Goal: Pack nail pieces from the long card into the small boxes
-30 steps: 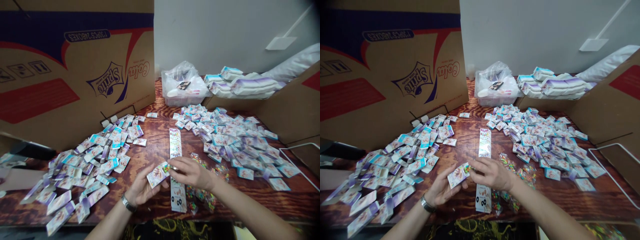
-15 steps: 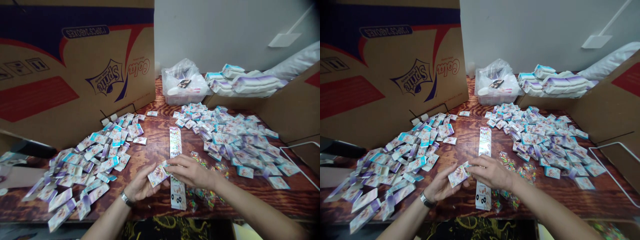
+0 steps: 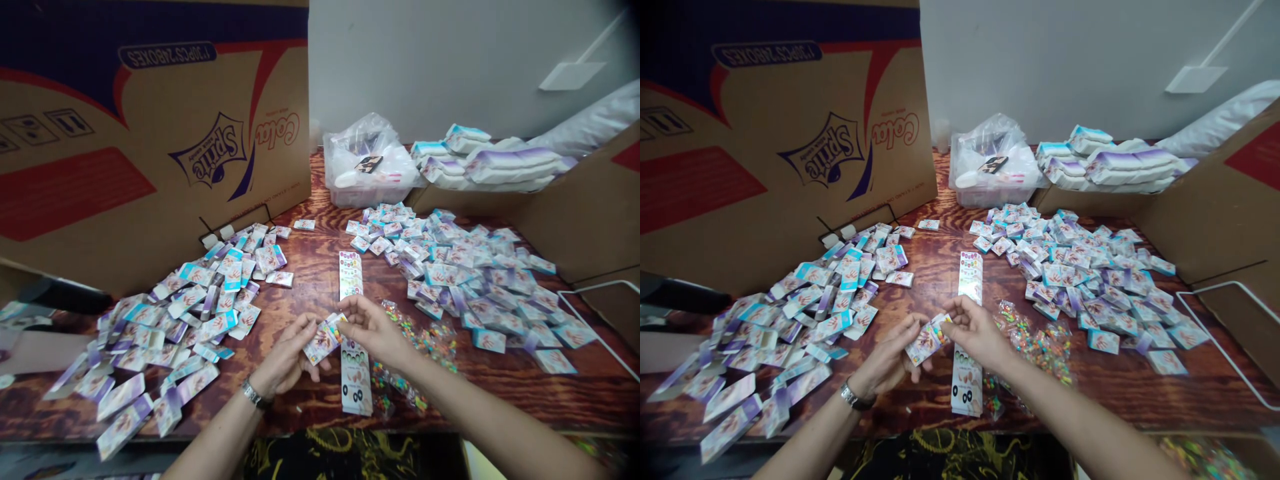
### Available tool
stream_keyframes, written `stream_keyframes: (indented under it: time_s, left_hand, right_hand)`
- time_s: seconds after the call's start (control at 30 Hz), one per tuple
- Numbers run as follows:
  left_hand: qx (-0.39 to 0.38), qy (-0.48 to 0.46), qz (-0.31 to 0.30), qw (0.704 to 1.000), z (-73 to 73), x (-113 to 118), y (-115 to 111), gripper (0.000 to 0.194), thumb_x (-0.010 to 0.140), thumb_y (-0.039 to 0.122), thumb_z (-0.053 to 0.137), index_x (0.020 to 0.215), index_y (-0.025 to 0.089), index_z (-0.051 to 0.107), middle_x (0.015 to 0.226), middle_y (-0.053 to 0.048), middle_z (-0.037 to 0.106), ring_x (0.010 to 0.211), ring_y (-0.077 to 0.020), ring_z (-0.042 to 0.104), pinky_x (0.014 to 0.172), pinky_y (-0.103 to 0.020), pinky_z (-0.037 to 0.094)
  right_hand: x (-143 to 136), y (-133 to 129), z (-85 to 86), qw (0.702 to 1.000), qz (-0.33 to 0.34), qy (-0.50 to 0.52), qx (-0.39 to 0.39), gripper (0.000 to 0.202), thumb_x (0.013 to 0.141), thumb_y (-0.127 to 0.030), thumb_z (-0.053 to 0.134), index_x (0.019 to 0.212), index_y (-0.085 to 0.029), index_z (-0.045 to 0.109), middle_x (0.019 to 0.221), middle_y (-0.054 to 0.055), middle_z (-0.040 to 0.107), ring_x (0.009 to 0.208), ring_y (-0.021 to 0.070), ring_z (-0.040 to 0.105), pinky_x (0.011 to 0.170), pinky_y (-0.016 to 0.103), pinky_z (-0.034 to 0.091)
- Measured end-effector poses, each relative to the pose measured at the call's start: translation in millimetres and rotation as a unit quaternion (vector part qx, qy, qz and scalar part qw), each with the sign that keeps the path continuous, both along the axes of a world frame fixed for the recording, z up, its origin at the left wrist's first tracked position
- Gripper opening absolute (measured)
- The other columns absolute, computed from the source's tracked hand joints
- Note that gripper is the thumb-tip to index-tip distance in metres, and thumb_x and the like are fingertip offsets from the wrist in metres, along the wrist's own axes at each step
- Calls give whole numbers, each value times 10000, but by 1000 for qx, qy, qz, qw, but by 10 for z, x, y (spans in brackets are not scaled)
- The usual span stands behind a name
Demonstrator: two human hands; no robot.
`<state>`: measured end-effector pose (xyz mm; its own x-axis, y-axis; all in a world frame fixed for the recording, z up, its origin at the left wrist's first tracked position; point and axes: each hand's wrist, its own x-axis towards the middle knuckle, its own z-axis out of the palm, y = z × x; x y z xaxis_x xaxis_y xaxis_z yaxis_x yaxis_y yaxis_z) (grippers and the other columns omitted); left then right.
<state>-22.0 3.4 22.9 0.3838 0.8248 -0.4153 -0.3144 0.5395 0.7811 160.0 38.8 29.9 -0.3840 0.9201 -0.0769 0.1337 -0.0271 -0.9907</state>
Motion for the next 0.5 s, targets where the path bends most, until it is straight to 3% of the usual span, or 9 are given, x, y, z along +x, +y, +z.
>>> stream_keyframes:
  time_s: [0.07,0.1,0.2,0.3,0.4,0.5]
  left_hand:
    - [86,107,13,990,-12,-3,-7,299,867,443,465,1048,208,501,851,-31,587,702,-159,623,517,-257,541]
    - [149,186,20,971,-13,-2,-21,282,880,415,449,1057,210,529,912,-47,593,804,-177,615,637,-307,555]
    - [326,411,12,851,-31,15,-105,309,869,337,487,1150,222,546,1127,-90,558,1067,-237,516,939,-430,428]
    - [398,514,-30,759,-110,50,-199,508,826,268,550,1304,194,397,1226,-131,498,1139,-286,450,956,-490,390]
    - [409,546,-56,729,-202,83,-224,495,830,128,476,1308,149,347,1153,-142,531,1079,-268,480,895,-468,436]
    - [412,536,-60,734,-232,97,-191,454,820,69,437,1261,159,370,1124,-123,540,1049,-240,496,884,-430,446]
  right_hand:
    - [-14,21,-86,999,-21,24,-38,246,765,-277,635,964,-194,514,806,-2,551,674,108,554,601,232,477]
    - [-18,27,-116,999,-30,20,-40,242,761,-281,637,952,-191,519,790,-8,543,665,106,546,598,230,468]
    - [-38,17,-163,999,-46,-10,-24,216,765,-292,623,928,-187,528,745,-19,528,654,110,532,592,234,452]
    - [-87,-32,-198,998,-50,-19,-26,208,763,-297,618,912,-186,525,733,-23,528,650,114,536,588,238,451]
    - [-138,-88,-235,998,-41,-19,-37,187,775,-308,602,892,-188,519,713,-26,541,625,115,542,561,232,451]
    - [-137,-113,-235,999,-16,-48,1,130,817,-299,553,888,-191,553,743,-11,577,681,128,561,627,255,466]
